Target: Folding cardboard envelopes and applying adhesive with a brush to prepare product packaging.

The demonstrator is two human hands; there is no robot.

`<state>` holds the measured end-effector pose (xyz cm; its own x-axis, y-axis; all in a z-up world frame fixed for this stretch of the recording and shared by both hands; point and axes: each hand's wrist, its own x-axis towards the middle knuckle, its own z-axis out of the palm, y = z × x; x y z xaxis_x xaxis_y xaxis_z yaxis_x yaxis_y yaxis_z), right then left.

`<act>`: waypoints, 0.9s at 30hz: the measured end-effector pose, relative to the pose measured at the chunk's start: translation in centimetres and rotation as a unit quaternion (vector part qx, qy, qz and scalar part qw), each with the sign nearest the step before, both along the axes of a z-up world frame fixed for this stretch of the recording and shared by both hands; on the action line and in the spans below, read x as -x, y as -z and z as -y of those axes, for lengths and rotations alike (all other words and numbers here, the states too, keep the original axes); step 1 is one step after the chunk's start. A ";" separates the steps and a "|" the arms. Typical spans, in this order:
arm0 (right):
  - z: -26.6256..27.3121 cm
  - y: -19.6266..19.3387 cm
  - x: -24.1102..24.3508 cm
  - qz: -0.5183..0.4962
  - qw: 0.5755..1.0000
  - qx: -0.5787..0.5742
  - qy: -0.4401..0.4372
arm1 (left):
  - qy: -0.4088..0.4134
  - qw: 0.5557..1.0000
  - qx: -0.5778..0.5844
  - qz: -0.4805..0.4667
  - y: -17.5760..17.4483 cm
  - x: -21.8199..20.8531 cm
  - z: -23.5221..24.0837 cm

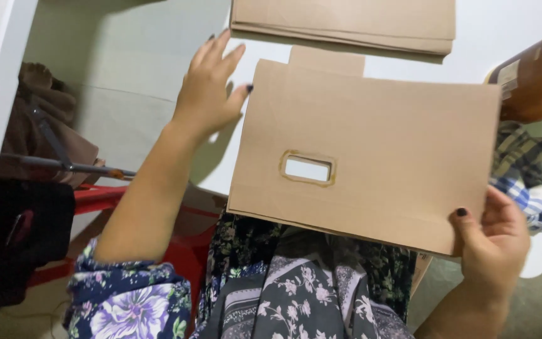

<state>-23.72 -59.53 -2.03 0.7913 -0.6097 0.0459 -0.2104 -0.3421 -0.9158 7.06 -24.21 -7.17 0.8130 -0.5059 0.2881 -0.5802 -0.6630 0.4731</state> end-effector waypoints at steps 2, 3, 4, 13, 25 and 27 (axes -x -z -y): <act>2.3 2.3 0.7 0.034 0.999 -0.023 0.005 | -0.005 0.999 -0.008 -0.041 -0.2 2.9 -1.0; 3.5 3.4 0.9 0.074 0.996 -0.044 0.011 | -0.010 0.997 -0.014 -0.075 -0.5 4.3 -1.5; 3.9 3.7 1.1 0.073 0.996 -0.046 0.008 | -0.012 0.997 -0.015 -0.076 -0.8 5.0 -1.4; 2.8 2.8 -0.8 -0.009 0.996 0.073 -0.053 | 0.044 0.990 -0.107 -0.075 0.2 7.0 -1.5; 2.2 2.8 -0.1 -0.035 0.991 0.104 -0.069 | 0.055 0.989 -0.135 -0.037 1.2 7.6 -1.9; 2.1 2.5 0.0 -0.060 0.995 0.064 -0.047 | 0.053 0.986 -0.151 -0.052 1.1 7.5 -1.9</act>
